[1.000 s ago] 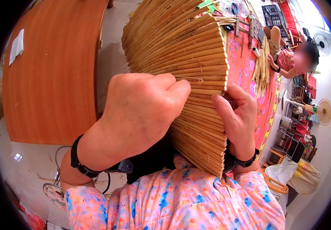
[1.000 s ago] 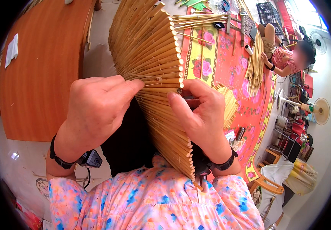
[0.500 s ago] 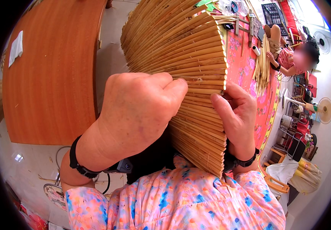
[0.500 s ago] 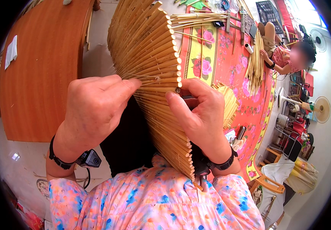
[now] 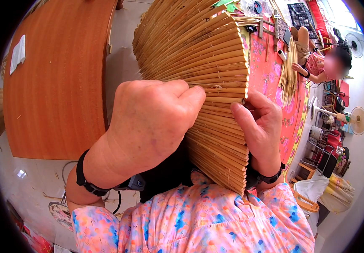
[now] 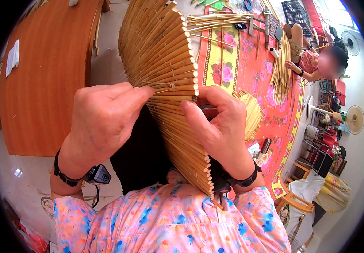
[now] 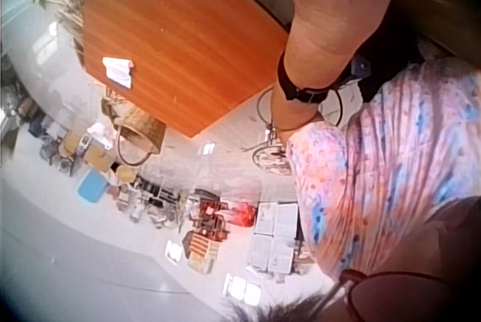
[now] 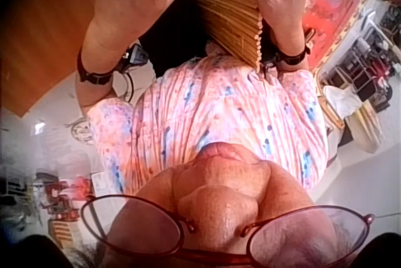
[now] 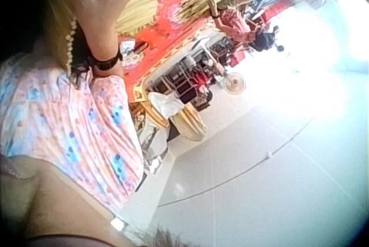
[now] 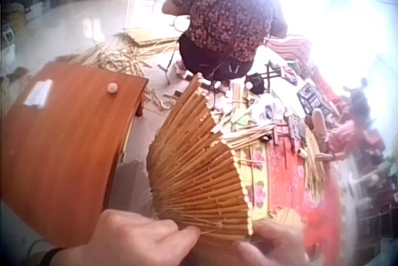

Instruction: The person sits on the floor and weaves a bamboo mat by hand, threading a white string through the bamboo slats. They use a pair of scissors to cut the string and continue weaving the mat, occasionally adjusting the bamboo structure.

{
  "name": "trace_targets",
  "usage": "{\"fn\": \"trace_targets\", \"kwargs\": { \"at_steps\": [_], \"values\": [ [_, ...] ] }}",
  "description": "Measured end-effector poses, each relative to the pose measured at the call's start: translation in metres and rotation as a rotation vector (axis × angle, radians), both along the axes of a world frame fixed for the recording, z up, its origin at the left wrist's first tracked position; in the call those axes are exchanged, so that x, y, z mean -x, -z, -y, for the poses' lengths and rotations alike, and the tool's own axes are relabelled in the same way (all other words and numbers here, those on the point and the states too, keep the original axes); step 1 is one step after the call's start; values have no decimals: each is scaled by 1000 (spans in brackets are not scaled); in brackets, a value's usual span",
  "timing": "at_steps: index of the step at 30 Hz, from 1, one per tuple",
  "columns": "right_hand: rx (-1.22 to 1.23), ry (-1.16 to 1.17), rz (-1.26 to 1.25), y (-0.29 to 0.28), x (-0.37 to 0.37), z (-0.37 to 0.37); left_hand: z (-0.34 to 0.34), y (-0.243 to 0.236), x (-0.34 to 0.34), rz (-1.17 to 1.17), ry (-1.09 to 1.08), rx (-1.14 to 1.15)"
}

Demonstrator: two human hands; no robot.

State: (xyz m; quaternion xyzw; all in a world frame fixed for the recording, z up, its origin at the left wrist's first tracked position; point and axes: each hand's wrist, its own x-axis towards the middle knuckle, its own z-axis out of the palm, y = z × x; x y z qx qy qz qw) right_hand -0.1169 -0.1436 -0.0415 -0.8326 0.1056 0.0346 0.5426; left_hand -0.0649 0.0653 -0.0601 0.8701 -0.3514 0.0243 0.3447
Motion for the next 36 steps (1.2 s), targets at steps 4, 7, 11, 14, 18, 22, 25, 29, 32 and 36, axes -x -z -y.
{"fn": "trace_targets", "kwargs": {
  "at_steps": [4, 7, 11, 14, 18, 22, 25, 29, 32, 36],
  "values": [
    [58, -41, -13, -3, -1, 0, -1, 0, 1, -2, 1, -8],
    [108, -113, -31, -9, -3, 2, -1, -1, -1, -2, 9, 5],
    [126, -183, -17, -17, -5, 0, 0, 0, 0, -58, 19, -23],
    [63, -192, 44, -7, -2, 0, -1, 2, 5, -121, -17, 90],
    [-84, -213, 103, -3, 5, -10, -15, -8, 13, -341, -71, 138],
    [-133, -192, 236, 13, 18, -19, -27, -22, 33, -527, -181, 73],
    [-246, -201, 219, 21, 27, -20, -29, -26, 40, -527, -235, 27],
    [-375, -163, 134, 23, 33, -25, -26, -31, 43, -458, -283, -17],
    [-412, -137, 105, 23, 35, -28, -28, -29, 43, -361, -265, -29],
    [-466, -101, 69, 23, 34, -31, -25, -36, 42, -330, -268, -82]
  ]
}}
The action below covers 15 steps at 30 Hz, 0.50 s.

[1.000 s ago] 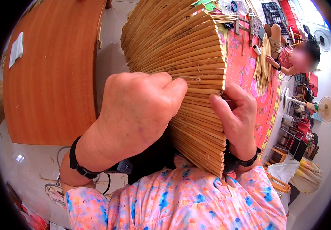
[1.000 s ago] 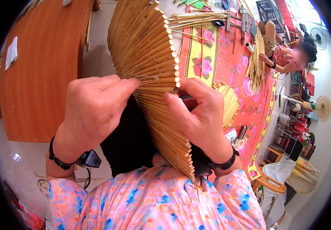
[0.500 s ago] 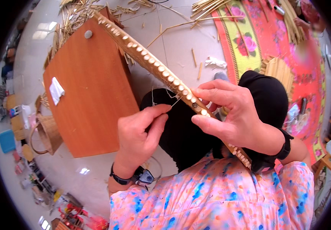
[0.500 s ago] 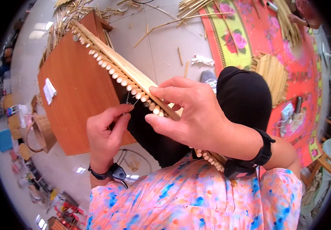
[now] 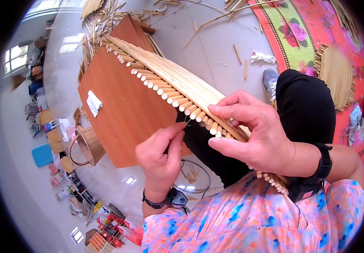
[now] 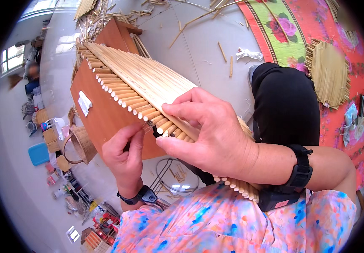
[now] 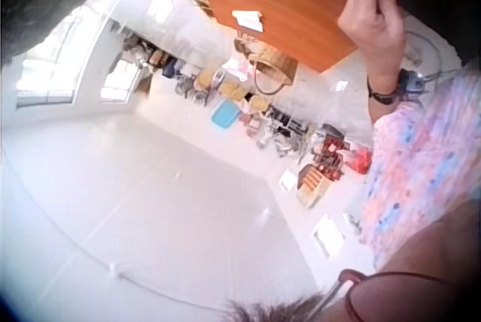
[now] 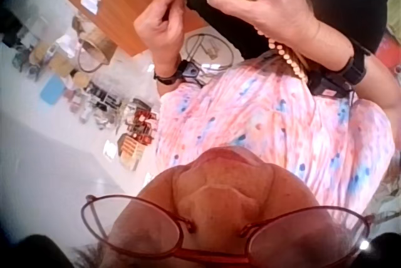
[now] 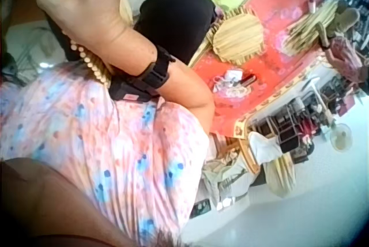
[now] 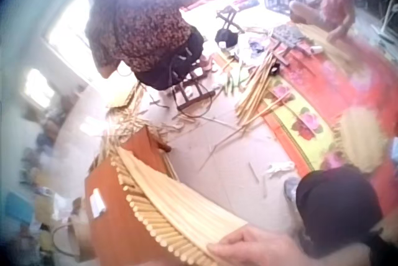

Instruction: The person sits on the floor and weaves a bamboo mat by hand, threading a white string through the bamboo slats. They use a pair of scissors to cut the string and continue weaving the mat, occasionally adjusting the bamboo structure.

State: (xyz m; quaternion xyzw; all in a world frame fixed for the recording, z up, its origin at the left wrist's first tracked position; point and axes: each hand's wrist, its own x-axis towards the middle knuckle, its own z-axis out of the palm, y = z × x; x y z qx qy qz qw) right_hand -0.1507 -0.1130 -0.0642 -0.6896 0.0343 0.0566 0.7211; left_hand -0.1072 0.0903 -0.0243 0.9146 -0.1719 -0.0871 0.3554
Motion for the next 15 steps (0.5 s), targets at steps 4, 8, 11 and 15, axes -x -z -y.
{"fn": "trace_targets", "kwargs": {
  "at_steps": [4, 8, 11, 15],
  "values": [
    [13, 9, 30, 3, -1, -3, 2, 1, -2, 5, -4, 14],
    [5, 18, 34, 3, -2, -2, 2, 5, -4, -26, -12, 34],
    [-16, 71, 23, 2, -3, -4, 1, 6, -3, -113, -57, 58],
    [5, 98, -4, 0, -5, -6, 2, -4, -5, -318, -169, 71]
  ]
}}
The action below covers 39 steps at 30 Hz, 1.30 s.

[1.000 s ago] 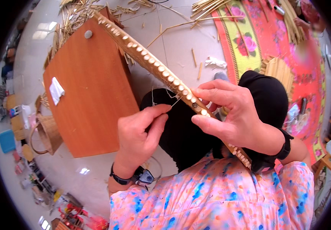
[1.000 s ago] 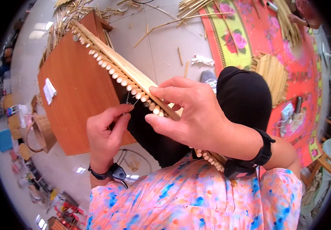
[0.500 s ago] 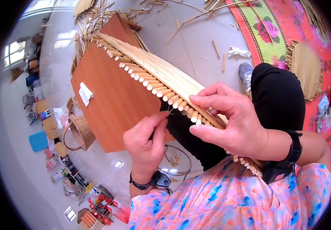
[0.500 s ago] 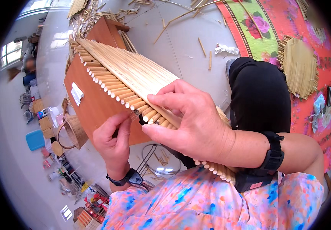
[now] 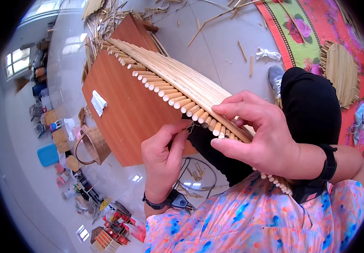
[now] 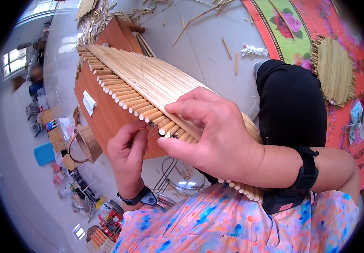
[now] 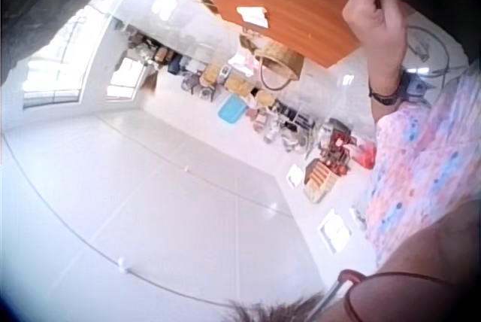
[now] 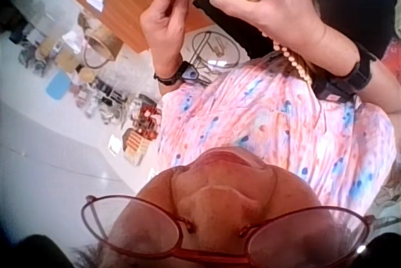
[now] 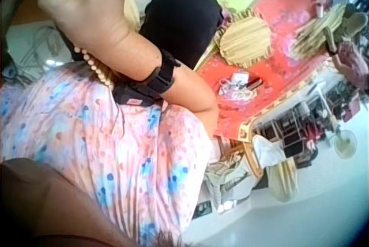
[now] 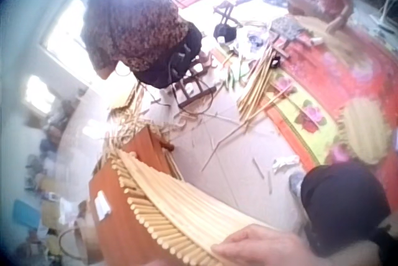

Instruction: The person sits on the floor and weaves a bamboo mat by hand, threading a white string through the bamboo slats. They use a pair of scissors to cut the string and continue weaving the mat, occasionally adjusting the bamboo structure.

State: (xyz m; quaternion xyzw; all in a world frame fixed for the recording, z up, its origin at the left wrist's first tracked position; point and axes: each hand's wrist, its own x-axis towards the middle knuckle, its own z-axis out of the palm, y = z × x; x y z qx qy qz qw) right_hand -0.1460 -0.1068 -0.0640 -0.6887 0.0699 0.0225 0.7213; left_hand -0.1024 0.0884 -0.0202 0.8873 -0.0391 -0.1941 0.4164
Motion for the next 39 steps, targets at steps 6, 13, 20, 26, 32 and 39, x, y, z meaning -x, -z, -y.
{"fn": "trace_targets", "kwargs": {
  "at_steps": [6, 13, 20, 26, 32, 39],
  "values": [
    [29, -68, 50, 4, 1, 2, -3, 3, -2, 45, 34, 42],
    [65, -72, 120, 5, 0, 6, -3, 15, 0, 153, 51, 58],
    [50, -72, 120, 5, 0, 5, -3, 21, 1, 85, -16, 79],
    [47, -68, 125, 5, 0, 4, -4, 25, 1, 74, -47, 139],
    [14, -77, 117, 4, -1, 3, 6, 23, -1, 14, -93, 211],
    [-2, -72, 111, 6, 1, -1, 2, 19, -4, -37, -75, 199]
  ]
}}
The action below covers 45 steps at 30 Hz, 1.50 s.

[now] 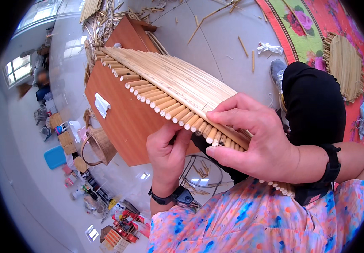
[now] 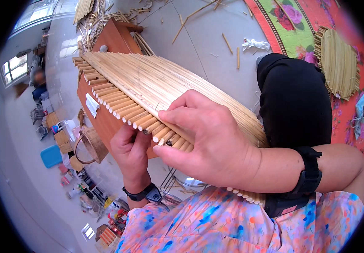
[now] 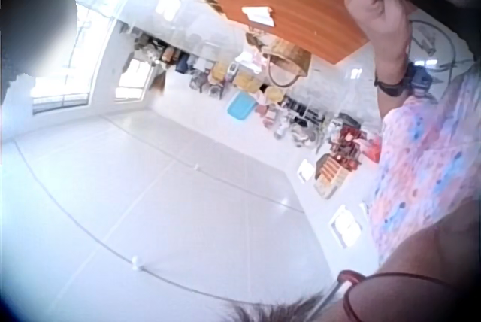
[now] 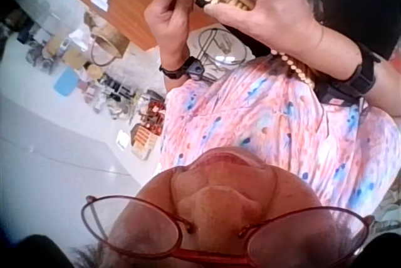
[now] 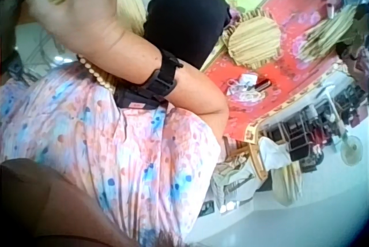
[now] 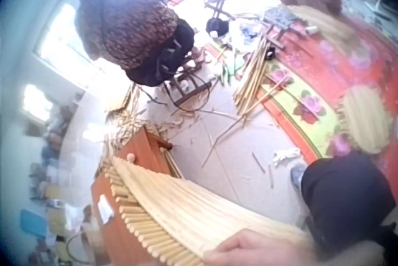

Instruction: The person sits on the floor and weaves a bamboo mat by hand, threading a white string through the bamboo slats. They use a pair of scissors to cut the string and continue weaving the mat, occasionally adjusting the bamboo structure.

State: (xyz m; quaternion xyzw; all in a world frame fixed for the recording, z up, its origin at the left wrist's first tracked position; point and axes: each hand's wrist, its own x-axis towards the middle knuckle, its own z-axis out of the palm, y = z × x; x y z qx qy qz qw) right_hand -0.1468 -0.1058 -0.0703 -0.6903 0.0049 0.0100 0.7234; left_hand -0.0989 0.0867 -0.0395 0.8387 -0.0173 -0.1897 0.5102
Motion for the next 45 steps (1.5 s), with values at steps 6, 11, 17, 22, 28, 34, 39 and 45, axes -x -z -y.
{"fn": "trace_targets", "kwargs": {
  "at_steps": [6, 11, 17, 22, 28, 34, 39, 45],
  "values": [
    [86, -25, -57, -4, 0, 2, 7, 1, 4, -39, -25, 59],
    [-26, 25, -118, 1, -4, -7, 13, -1, 1, -58, -19, 107],
    [-44, -36, -97, 3, 1, -18, 3, 10, 3, -31, -60, 225],
    [69, -77, 98, -2, 36, -45, -34, 17, 23, -62, -183, 409],
    [96, -45, 103, -6, 75, -94, -80, 26, 42, -94, -249, 392],
    [112, -70, 186, -2, 95, -103, -88, 15, 58, -135, -272, 328],
    [120, -92, 184, -3, 95, -96, -89, 18, 59, -103, -220, 363],
    [115, -102, 169, -7, 90, -87, -77, 11, 54, -137, -196, 502]
  ]
}}
